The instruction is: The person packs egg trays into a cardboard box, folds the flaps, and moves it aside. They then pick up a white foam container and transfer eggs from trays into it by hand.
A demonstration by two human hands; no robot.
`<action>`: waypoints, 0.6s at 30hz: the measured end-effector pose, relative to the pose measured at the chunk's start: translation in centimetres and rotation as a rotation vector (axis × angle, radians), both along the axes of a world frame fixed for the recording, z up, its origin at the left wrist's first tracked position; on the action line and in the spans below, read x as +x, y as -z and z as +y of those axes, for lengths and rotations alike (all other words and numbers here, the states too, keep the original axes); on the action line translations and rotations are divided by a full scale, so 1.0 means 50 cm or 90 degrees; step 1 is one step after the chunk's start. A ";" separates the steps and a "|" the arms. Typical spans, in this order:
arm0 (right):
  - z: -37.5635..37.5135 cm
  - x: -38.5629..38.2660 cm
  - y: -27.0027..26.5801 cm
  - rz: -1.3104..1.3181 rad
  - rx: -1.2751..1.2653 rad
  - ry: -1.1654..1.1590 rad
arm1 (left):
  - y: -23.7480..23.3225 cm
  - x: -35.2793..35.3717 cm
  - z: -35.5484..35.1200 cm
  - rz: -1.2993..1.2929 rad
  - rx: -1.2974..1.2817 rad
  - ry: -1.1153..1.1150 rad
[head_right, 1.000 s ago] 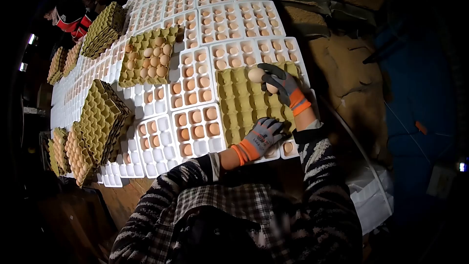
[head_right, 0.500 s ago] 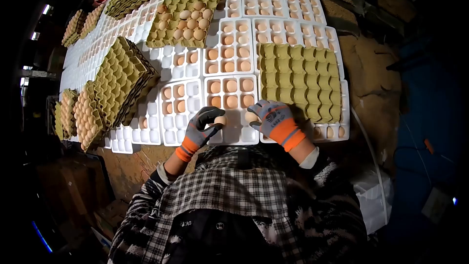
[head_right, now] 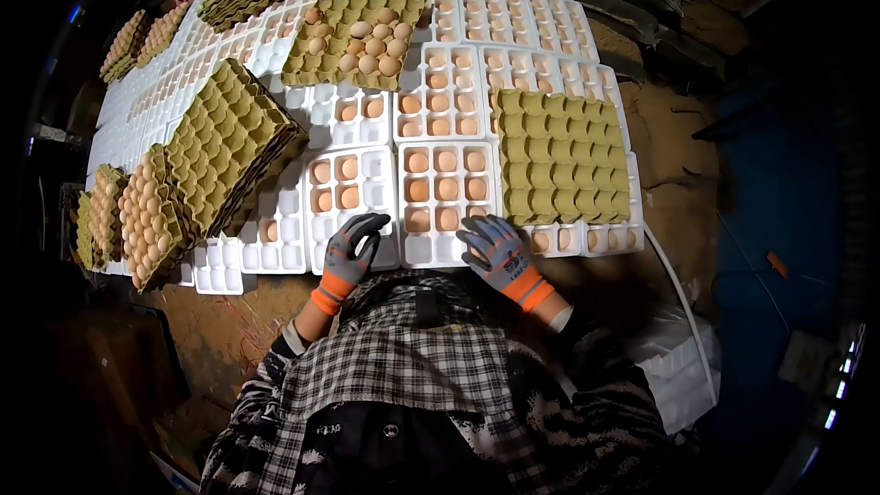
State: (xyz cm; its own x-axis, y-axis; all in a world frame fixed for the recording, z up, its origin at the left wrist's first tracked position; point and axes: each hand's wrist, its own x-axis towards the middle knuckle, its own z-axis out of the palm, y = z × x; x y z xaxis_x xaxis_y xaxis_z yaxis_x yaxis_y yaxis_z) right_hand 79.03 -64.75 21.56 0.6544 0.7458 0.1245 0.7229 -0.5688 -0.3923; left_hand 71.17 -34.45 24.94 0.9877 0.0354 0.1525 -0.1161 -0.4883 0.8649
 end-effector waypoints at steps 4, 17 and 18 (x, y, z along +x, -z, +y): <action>0.045 0.067 -0.070 -0.154 -0.165 0.387 | 0.009 -0.077 0.061 0.011 0.003 -0.036; 0.193 0.119 -0.256 -0.429 0.064 0.228 | 0.015 -0.264 0.223 -0.029 -0.117 -0.300; 0.255 0.116 -0.282 -0.518 0.140 0.123 | 0.010 -0.273 0.241 -0.057 -0.089 -0.336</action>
State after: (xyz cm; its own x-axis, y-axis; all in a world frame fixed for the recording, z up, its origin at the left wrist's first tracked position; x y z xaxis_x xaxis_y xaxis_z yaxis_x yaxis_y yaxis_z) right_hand 84.82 -52.01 35.66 0.4123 0.5348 0.7375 0.7253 -0.6826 0.0894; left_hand 57.54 -22.43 24.43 0.8137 0.5480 0.1939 0.0366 -0.3812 0.9238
